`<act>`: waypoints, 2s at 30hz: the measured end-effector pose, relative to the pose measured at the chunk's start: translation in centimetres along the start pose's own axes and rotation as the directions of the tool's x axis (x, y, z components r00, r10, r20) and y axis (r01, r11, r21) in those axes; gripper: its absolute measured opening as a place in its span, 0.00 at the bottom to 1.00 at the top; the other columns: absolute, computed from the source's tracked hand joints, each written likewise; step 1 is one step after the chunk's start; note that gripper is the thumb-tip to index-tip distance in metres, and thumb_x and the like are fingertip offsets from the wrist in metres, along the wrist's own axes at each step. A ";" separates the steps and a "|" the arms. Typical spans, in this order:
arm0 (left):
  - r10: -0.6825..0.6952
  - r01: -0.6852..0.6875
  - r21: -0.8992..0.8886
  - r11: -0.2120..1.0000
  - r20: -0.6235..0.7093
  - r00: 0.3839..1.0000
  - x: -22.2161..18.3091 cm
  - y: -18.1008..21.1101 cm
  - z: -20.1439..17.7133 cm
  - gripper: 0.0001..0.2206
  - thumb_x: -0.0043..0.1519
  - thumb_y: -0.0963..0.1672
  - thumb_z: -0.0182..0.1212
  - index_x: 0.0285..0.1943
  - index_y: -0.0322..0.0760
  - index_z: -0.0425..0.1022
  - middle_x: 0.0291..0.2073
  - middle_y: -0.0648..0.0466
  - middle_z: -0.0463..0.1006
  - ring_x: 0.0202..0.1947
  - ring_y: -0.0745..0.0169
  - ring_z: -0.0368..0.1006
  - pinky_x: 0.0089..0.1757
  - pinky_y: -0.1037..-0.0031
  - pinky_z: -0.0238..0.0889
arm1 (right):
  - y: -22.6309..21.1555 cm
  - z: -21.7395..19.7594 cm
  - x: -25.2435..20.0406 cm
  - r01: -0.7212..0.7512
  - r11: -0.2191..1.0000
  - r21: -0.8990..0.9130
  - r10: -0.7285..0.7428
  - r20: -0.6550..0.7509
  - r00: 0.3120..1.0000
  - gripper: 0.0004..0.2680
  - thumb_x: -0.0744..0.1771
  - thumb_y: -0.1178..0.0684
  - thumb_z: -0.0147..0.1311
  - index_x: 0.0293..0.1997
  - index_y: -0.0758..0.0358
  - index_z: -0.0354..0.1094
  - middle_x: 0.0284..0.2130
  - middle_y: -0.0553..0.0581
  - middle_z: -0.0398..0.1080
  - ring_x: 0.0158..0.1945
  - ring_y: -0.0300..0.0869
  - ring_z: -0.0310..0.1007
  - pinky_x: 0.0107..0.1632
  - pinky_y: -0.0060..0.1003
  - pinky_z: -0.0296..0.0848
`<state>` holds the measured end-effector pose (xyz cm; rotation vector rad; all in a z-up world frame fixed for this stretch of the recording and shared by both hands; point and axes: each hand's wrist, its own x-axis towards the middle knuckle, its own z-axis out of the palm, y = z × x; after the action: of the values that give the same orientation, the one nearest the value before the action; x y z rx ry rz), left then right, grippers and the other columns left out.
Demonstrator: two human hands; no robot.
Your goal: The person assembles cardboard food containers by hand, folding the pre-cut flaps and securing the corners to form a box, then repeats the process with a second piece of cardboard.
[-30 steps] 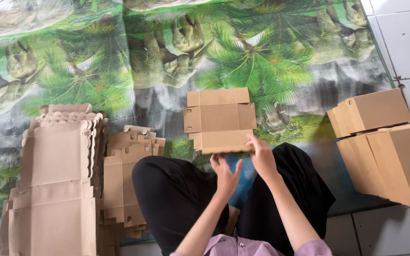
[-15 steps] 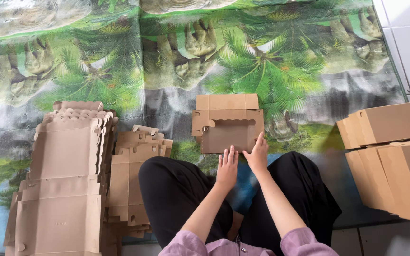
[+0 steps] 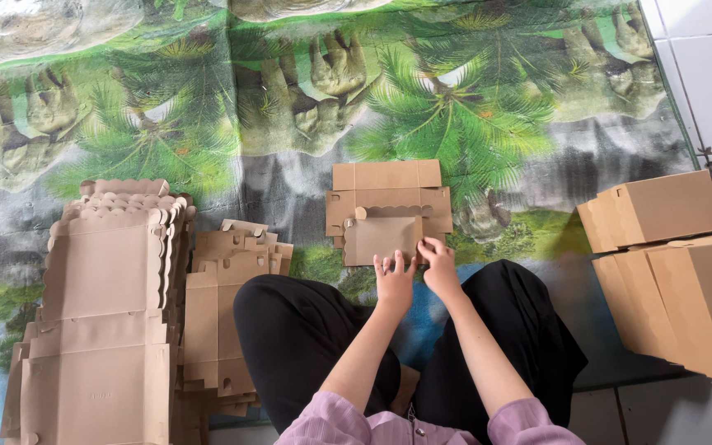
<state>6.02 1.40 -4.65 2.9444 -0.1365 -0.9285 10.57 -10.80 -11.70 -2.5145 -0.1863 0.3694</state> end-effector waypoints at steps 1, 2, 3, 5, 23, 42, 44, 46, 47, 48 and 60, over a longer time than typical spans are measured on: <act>0.001 -0.001 0.000 1.000 0.002 1.000 0.0 0.2 0.2 0.33 0.60 0.40 0.46 0.74 0.53 0.38 0.71 0.44 0.39 0.67 0.31 0.46 0.61 0.36 0.12 | -1.8 -1.1 -0.8 -0.002 1.000 0.000 0.002 0.001 1.000 0.28 0.56 0.71 0.41 0.60 0.49 0.64 0.60 0.49 0.57 0.61 0.56 0.53 0.61 0.45 0.65; -0.021 0.021 -0.011 1.000 -0.024 0.999 -0.1 0.3 0.4 0.30 0.61 0.40 0.45 0.73 0.48 0.39 0.71 0.45 0.40 0.66 0.32 0.48 0.62 0.38 0.15 | -3.7 -2.2 -1.5 0.014 0.992 -0.122 -0.006 0.071 0.997 0.29 0.56 0.72 0.40 0.62 0.53 0.61 0.65 0.48 0.50 0.63 0.59 0.50 0.61 0.50 0.65; -0.043 0.042 -0.025 0.999 -0.050 0.998 -0.1 0.5 0.5 0.28 0.62 0.40 0.43 0.72 0.43 0.40 0.71 0.46 0.42 0.66 0.34 0.50 0.63 0.40 0.18 | -5.4 -3.3 -2.2 0.039 0.970 -0.242 -0.005 0.140 0.990 0.29 0.56 0.73 0.40 0.64 0.56 0.57 0.70 0.47 0.42 0.66 0.63 0.46 0.60 0.56 0.65; -0.056 0.054 -0.035 0.998 -0.063 0.996 0.3 0.8 1.1 0.27 0.62 0.41 0.42 0.71 0.43 0.41 0.71 0.46 0.41 0.66 0.32 0.48 0.63 0.39 0.16 | -5.4 -2.6 -2.0 0.043 0.941 -0.336 0.024 0.192 0.981 0.25 0.61 0.66 0.38 0.68 0.54 0.48 0.71 0.44 0.36 0.67 0.61 0.42 0.64 0.57 0.57; -0.023 0.023 -0.003 1.000 -0.187 0.982 -1.7 -0.3 0.5 0.34 0.60 0.39 0.47 0.74 0.44 0.33 0.70 0.50 0.46 0.66 0.41 0.51 0.64 0.42 0.24 | -7.4 -4.1 4.3 -0.092 0.877 -0.472 0.265 0.314 0.912 0.31 0.65 0.52 0.47 0.72 0.42 0.23 0.69 0.33 0.16 0.59 0.57 0.46 0.56 0.56 0.55; -0.078 0.057 -0.349 0.935 -0.048 0.996 -3.3 -1.6 -1.8 0.40 0.51 0.35 0.43 0.75 0.42 0.35 0.72 0.57 0.44 0.71 0.59 0.41 0.60 0.38 0.07 | -6.9 -3.7 -6.2 0.030 0.850 -0.526 0.215 0.398 0.892 0.29 0.65 0.66 0.32 0.72 0.51 0.19 0.70 0.42 0.12 0.71 0.61 0.14 0.64 0.71 0.28; -0.164 0.025 -0.367 0.930 -0.352 0.921 -3.1 -3.1 0.4 0.30 0.52 0.34 0.46 0.68 0.41 0.51 0.51 0.58 0.61 0.54 0.62 0.59 0.61 0.43 0.21 | -6.8 -3.5 -6.3 0.021 0.841 -0.540 0.234 0.400 0.886 0.29 0.65 0.66 0.33 0.72 0.51 0.19 0.70 0.43 0.12 0.71 0.60 0.14 0.64 0.72 0.27; -0.247 -0.004 -0.378 0.926 -0.612 0.751 -2.7 -5.3 3.6 0.23 0.54 0.34 0.49 0.60 0.40 0.67 0.30 0.60 0.77 0.38 0.65 0.76 0.63 0.48 0.35 | -6.7 -3.4 -6.6 0.018 0.833 -0.553 0.252 0.408 0.878 0.30 0.65 0.66 0.34 0.72 0.51 0.18 0.69 0.43 0.11 0.71 0.60 0.13 0.63 0.72 0.26; -0.431 0.006 -0.566 0.825 -0.621 0.654 -2.2 -7.0 5.5 0.24 0.54 0.34 0.49 0.61 0.42 0.67 0.40 0.57 0.75 0.44 0.61 0.73 0.61 0.53 0.43 | -6.8 -3.3 -6.6 0.013 0.830 -0.558 0.265 0.414 0.871 0.31 0.64 0.66 0.35 0.71 0.52 0.17 0.69 0.44 0.10 0.71 0.60 0.12 0.63 0.72 0.25; -0.604 -0.014 -0.727 0.687 -0.581 0.546 -1.7 -8.7 7.4 0.26 0.53 0.34 0.50 0.62 0.44 0.66 0.49 0.55 0.74 0.50 0.57 0.70 0.59 0.58 0.51 | -6.9 -3.3 -6.6 0.008 0.827 -0.563 0.277 0.419 0.865 0.32 0.64 0.66 0.36 0.71 0.52 0.16 0.69 0.45 0.09 0.71 0.60 0.11 0.63 0.72 0.25; -0.590 0.029 -0.883 0.469 -0.289 0.754 -2.4 -8.2 7.3 0.25 0.58 0.38 0.47 0.68 0.41 0.57 0.62 0.48 0.62 0.65 0.52 0.57 0.64 0.60 0.41 | -5.6 -3.1 -7.2 -0.005 0.861 -0.509 0.261 0.433 0.863 0.33 0.63 0.64 0.41 0.72 0.51 0.18 0.69 0.43 0.11 0.71 0.57 0.14 0.63 0.74 0.24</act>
<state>0.47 9.59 -9.85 2.1231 0.7446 0.0283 4.41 -9.42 -4.47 -2.8903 -0.3332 1.1581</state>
